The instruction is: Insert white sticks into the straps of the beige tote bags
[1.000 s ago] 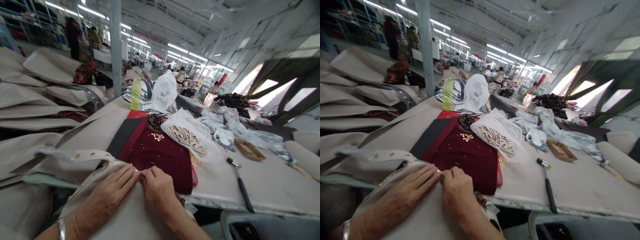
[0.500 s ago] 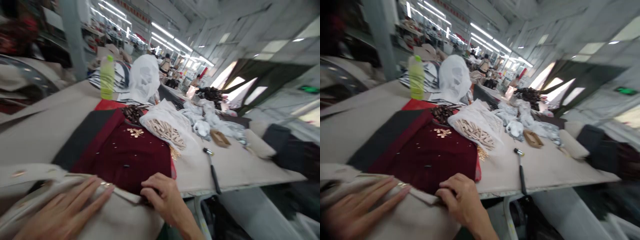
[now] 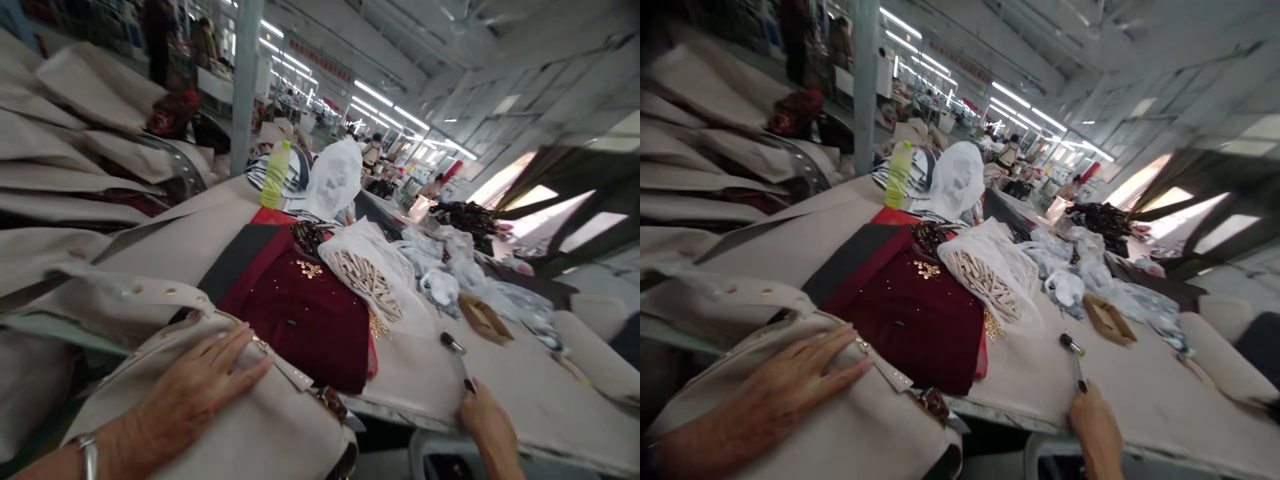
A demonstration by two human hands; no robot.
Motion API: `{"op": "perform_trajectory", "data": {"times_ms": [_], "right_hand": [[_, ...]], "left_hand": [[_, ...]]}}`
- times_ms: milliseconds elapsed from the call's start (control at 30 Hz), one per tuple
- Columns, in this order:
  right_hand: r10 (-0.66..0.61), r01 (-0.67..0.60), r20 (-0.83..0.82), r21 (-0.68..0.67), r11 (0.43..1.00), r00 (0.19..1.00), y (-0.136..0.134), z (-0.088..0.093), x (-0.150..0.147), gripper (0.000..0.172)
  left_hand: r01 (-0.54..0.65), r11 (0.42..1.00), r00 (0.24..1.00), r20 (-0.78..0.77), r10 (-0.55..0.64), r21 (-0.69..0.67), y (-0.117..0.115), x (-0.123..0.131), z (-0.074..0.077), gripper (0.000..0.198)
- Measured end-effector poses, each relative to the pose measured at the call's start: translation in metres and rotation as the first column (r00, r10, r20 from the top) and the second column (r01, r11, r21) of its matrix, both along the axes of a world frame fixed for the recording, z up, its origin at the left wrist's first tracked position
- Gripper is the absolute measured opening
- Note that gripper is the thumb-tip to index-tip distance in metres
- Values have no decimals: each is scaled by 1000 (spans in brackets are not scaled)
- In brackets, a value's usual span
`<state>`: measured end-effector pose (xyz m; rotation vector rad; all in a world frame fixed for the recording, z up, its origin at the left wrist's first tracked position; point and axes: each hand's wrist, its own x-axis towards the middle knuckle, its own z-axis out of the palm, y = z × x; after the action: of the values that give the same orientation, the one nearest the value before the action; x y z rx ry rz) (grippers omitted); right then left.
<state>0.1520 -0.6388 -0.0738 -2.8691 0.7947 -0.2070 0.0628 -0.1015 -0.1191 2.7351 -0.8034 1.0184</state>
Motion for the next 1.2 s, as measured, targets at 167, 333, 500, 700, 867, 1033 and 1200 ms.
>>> {"op": "perform_trajectory", "data": {"times_ms": [167,333,500,700,867,1033,1200], "right_hand": [[126,-155,161,179,972,979,51,12,-47,69],[512,-599,317,505,621,798,163,34,-87,66],[869,-869,253,383,314,426,240,30,-87,47],[900,-923,254,249,294,355,243,74,-84,49],[782,-856,408,-5,517,470,235,60,-97,60],[955,-968,181,127,216,236,233,9,-87,62],[760,-820,312,169,546,570,203,32,-77,46]], "left_hand": [[-17,1000,1000,-10,18,24,-5,2,-1,64],[-27,999,999,-45,29,47,-6,-2,-3,64],[-6,997,1000,-27,8,78,-6,-1,-10,66],[-34,999,999,-31,34,-12,-11,2,-27,62],[-38,999,999,-31,37,-23,-12,1,-28,52],[-47,999,999,-16,46,-27,-14,0,-22,46],[-40,998,998,-55,42,43,-7,5,-17,49]]}}
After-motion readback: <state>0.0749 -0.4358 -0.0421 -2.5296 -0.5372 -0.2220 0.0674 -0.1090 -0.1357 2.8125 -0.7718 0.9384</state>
